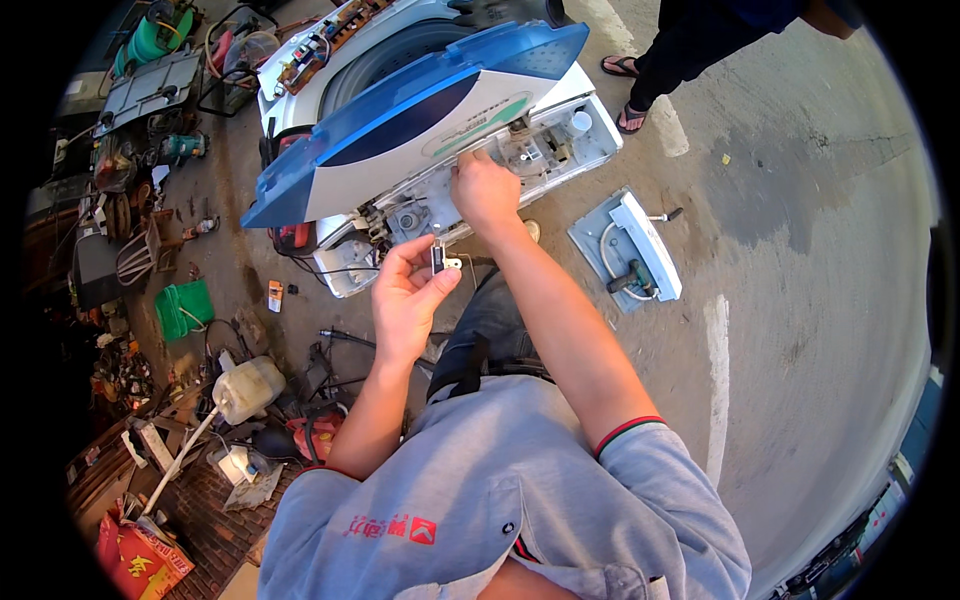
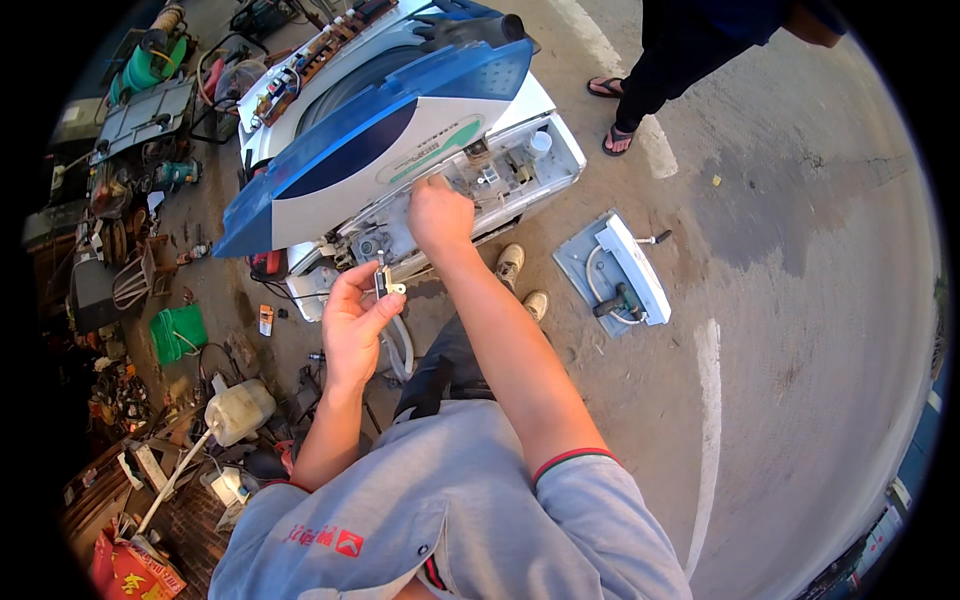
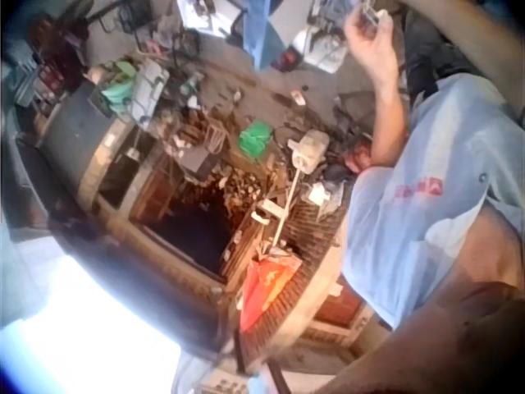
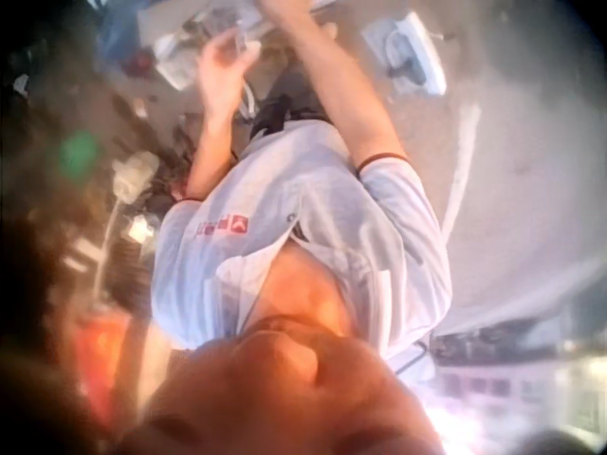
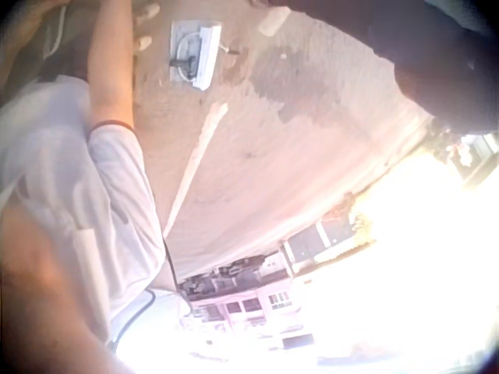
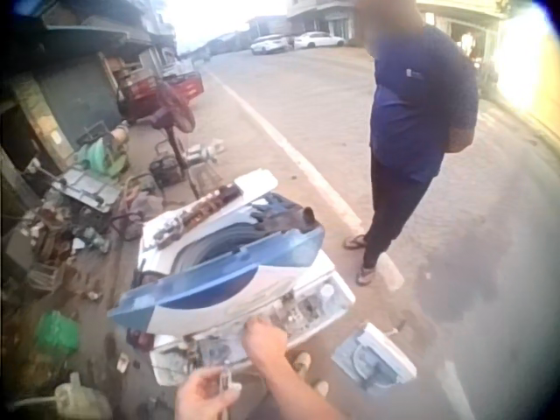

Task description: The person sits on the ground and uses a screwdriver to disassemble a small white component, then grinds it with an angle grinder. They reassemble the component and install it into a washing machine, securing it with a power drill. Finally, they use a multimeter to test the electrical connections.

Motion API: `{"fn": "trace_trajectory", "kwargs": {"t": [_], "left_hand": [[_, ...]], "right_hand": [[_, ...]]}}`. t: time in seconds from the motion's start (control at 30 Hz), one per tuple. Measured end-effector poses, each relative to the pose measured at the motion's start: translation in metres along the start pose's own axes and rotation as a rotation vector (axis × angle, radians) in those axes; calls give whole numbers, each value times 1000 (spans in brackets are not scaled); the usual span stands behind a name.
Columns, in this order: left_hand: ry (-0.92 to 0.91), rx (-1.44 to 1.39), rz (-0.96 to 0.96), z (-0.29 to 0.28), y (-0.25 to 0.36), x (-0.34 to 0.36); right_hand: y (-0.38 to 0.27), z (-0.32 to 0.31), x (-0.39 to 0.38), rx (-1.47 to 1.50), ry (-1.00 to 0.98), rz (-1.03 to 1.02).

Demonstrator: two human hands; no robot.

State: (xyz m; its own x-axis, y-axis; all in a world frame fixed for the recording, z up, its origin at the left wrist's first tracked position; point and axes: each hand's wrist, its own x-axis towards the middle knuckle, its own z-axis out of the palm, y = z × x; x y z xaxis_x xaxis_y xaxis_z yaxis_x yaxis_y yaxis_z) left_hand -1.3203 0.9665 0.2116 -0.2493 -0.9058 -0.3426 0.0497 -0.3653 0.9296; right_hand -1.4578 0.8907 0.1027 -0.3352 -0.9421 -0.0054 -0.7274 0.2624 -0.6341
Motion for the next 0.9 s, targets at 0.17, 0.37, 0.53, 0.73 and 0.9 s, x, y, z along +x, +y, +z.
{"fn": "trace_trajectory", "kwargs": {"t": [0.17,0.37,0.53,0.73,0.9], "left_hand": [[31,-54,-39,6,-4,8],[-53,33,-91,27,-20,52],[4,322,52,76,-48,111],[83,431,117,99,-63,134],[-1,228,139,103,-77,140]], "right_hand": [[0,-15,0,117,-11,49],[56,-103,-14,1070,-95,486],[88,-128,3,971,-173,454],[105,-107,29,687,-403,337],[111,-100,38,685,-441,359]]}}
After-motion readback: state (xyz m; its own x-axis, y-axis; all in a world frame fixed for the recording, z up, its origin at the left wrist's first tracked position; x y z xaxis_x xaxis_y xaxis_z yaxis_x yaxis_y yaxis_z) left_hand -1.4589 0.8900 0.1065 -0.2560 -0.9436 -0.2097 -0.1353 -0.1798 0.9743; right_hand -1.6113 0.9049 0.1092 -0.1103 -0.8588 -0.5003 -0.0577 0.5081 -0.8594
